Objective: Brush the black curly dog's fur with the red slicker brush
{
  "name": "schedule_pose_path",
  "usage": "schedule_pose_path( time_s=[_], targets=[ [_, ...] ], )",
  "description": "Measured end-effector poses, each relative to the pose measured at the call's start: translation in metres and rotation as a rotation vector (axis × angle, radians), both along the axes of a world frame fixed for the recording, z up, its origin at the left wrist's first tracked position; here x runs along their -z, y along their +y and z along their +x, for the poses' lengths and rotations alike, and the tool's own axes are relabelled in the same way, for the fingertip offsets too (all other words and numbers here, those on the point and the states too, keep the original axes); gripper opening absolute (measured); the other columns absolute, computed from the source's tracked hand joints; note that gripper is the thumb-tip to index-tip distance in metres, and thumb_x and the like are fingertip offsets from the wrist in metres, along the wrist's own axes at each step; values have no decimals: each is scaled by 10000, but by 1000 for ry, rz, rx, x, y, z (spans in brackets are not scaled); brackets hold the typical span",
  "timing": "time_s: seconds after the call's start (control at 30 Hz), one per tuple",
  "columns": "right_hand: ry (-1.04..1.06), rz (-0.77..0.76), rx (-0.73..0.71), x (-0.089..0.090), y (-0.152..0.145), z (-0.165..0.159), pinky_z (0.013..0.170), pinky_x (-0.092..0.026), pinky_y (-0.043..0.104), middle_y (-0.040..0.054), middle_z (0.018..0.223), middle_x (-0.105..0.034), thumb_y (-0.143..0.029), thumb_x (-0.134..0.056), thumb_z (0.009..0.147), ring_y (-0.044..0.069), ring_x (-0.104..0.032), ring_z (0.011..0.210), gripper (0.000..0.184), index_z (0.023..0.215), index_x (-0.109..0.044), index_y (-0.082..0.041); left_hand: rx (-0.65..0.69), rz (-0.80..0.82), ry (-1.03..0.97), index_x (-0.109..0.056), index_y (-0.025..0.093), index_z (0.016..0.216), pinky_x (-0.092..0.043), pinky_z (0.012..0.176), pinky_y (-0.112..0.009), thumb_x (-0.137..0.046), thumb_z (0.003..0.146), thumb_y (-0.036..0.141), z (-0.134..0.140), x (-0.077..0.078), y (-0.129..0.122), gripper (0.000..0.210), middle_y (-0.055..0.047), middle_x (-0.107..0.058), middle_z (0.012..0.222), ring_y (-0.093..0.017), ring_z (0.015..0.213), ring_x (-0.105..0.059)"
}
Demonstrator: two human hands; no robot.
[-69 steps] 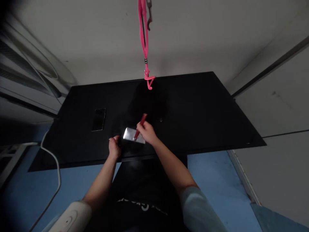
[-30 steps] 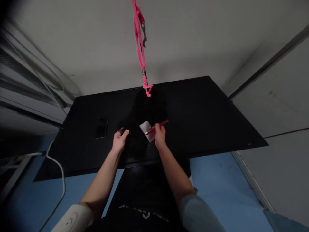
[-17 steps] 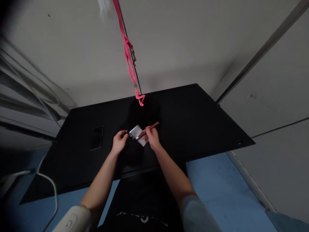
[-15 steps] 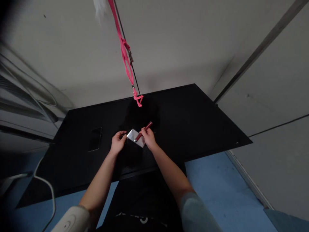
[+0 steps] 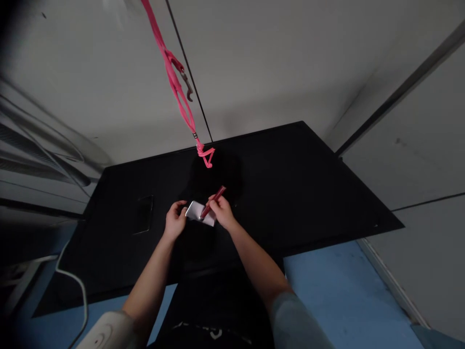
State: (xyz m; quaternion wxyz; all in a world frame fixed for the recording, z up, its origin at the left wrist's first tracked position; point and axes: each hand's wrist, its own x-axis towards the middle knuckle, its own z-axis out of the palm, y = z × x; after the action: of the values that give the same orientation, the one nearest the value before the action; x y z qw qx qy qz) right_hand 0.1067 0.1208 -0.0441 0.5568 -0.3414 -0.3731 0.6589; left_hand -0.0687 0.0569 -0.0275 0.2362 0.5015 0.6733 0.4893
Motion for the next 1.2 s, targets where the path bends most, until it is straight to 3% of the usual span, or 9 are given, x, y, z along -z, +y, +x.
schedule_pose_path(
  time_s=[0.2,0.37,0.5,0.63,0.8,0.9,0.97,1.07,1.2],
  targets=[
    [50,-87,356,-4,13,11,664,-471,286,-19,721,-581,-475,-530,755,121,-559,635,284,863,-491,-215,17,-156,-6,-627,178,857,-432,662,-273,-771,511,339,-2,-11,1,408,-9,-619,740,-179,697,-558],
    [-50,-49,40,-5,4,10,647,-472,295,-10,690,-592,-427,-594,719,132,-561,610,262,838,-522,-205,155,-185,-121,-609,159,685,-407,559,-229,-703,632,341,-1,-14,3,212,10,-589,628,-121,565,-518],
    [-46,-11,366,-6,3,13,667,-462,278,-12,737,-590,-416,-509,783,120,-554,641,209,832,-501,-213,107,-138,-227,-597,157,722,-435,617,-236,-680,672,333,0,-10,2,201,-16,-626,701,-123,618,-553],
    [-124,1,-13,-6,-4,12,648,-465,289,1,711,-604,-390,-577,733,140,-569,638,223,837,-530,-198,28,-147,-262,-576,166,720,-426,583,-229,-685,659,376,-1,-4,2,244,2,-610,652,-114,566,-531],
    [-149,-10,353,-7,-5,12,651,-461,276,-7,753,-594,-400,-499,774,129,-558,656,208,862,-497,-212,30,-91,-221,-596,159,782,-438,651,-254,-644,695,398,0,-2,3,259,-27,-628,733,-142,661,-564],
    [-160,36,50,-8,-8,9,648,-465,280,-2,717,-604,-388,-553,744,137,-569,645,210,841,-529,-202,12,-41,-185,-597,165,755,-434,683,-254,-649,685,401,1,-2,1,252,-26,-625,733,-148,689,-560],
    [-141,-3,70,-9,-10,7,650,-467,285,-10,681,-594,-385,-563,736,134,-564,622,218,845,-530,-199,-4,-18,-185,-577,173,733,-429,677,-250,-646,689,406,2,-3,-2,247,-14,-609,711,-139,673,-546],
    [-108,15,298,-9,-10,5,673,-462,277,-18,722,-591,-378,-533,767,121,-560,644,198,869,-513,-210,15,1,-181,-528,188,690,-419,643,-238,-633,711,401,2,-7,-3,239,13,-563,660,-118,630,-511],
    [-100,57,-13,-11,-1,5,644,-463,275,-7,706,-602,-375,-570,746,130,-567,638,222,867,-533,-193,75,-31,-192,-496,193,656,-389,566,-220,-640,706,387,2,-17,4,247,37,-498,584,-100,553,-460]
  ],
)
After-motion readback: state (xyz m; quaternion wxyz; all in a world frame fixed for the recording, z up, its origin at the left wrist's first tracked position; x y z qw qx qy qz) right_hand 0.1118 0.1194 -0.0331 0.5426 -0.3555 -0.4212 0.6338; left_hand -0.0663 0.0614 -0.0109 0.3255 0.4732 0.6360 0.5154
